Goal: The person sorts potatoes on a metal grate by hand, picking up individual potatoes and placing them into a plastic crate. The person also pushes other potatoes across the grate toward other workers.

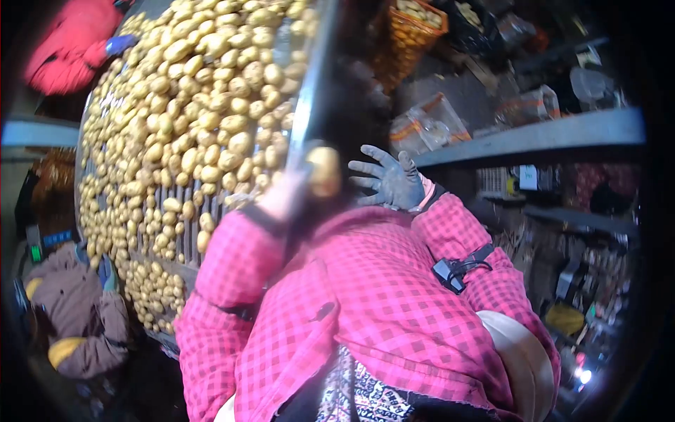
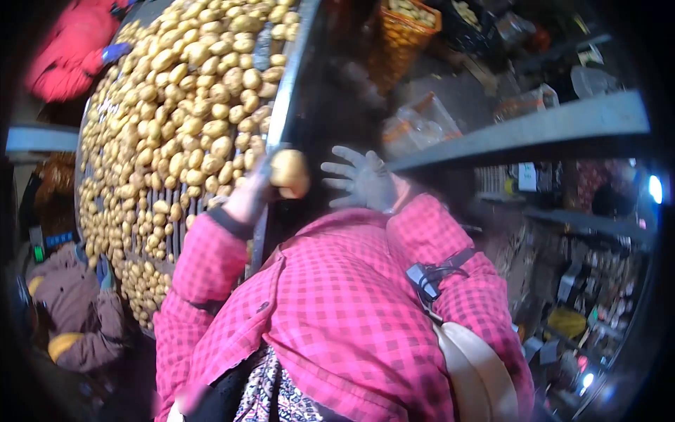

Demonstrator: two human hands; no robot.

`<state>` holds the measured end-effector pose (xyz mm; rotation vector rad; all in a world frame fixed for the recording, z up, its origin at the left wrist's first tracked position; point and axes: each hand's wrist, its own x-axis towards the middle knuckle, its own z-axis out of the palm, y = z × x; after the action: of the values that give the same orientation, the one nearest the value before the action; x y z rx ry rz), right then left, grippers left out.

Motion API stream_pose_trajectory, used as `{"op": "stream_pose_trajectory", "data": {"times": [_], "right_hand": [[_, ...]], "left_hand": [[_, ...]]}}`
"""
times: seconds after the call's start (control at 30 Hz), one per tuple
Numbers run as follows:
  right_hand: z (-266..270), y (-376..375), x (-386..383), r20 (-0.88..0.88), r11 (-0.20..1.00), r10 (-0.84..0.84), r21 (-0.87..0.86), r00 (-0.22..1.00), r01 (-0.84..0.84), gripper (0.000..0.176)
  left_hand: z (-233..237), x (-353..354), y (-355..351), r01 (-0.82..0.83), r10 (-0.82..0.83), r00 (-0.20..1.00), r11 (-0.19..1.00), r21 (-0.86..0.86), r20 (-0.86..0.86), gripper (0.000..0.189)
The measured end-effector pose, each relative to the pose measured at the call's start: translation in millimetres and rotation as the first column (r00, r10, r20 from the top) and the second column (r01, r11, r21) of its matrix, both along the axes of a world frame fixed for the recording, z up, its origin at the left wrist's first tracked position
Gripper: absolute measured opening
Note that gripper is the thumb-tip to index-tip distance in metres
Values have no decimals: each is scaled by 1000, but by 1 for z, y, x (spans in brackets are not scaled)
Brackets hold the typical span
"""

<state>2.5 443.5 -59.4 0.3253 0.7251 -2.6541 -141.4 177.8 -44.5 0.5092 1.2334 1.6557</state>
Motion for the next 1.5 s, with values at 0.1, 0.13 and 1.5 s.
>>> {"op": "stream_pose_trajectory", "data": {"times": [0.1,0.13,1.5], "right_hand": [[-28,-18,-12,-34,976,46,-211,998,-53,67],[-28,-22,-15,-38,945,77,-317,996,-85,63],[8,-179,-125,290,710,644,119,708,-695,22]], "left_hand": [[36,36,24,9,-54,875,995,-95,-481,56],[44,43,25,61,-62,955,998,-13,-290,55],[-23,86,-198,-665,-246,677,201,-720,-694,50]]}}
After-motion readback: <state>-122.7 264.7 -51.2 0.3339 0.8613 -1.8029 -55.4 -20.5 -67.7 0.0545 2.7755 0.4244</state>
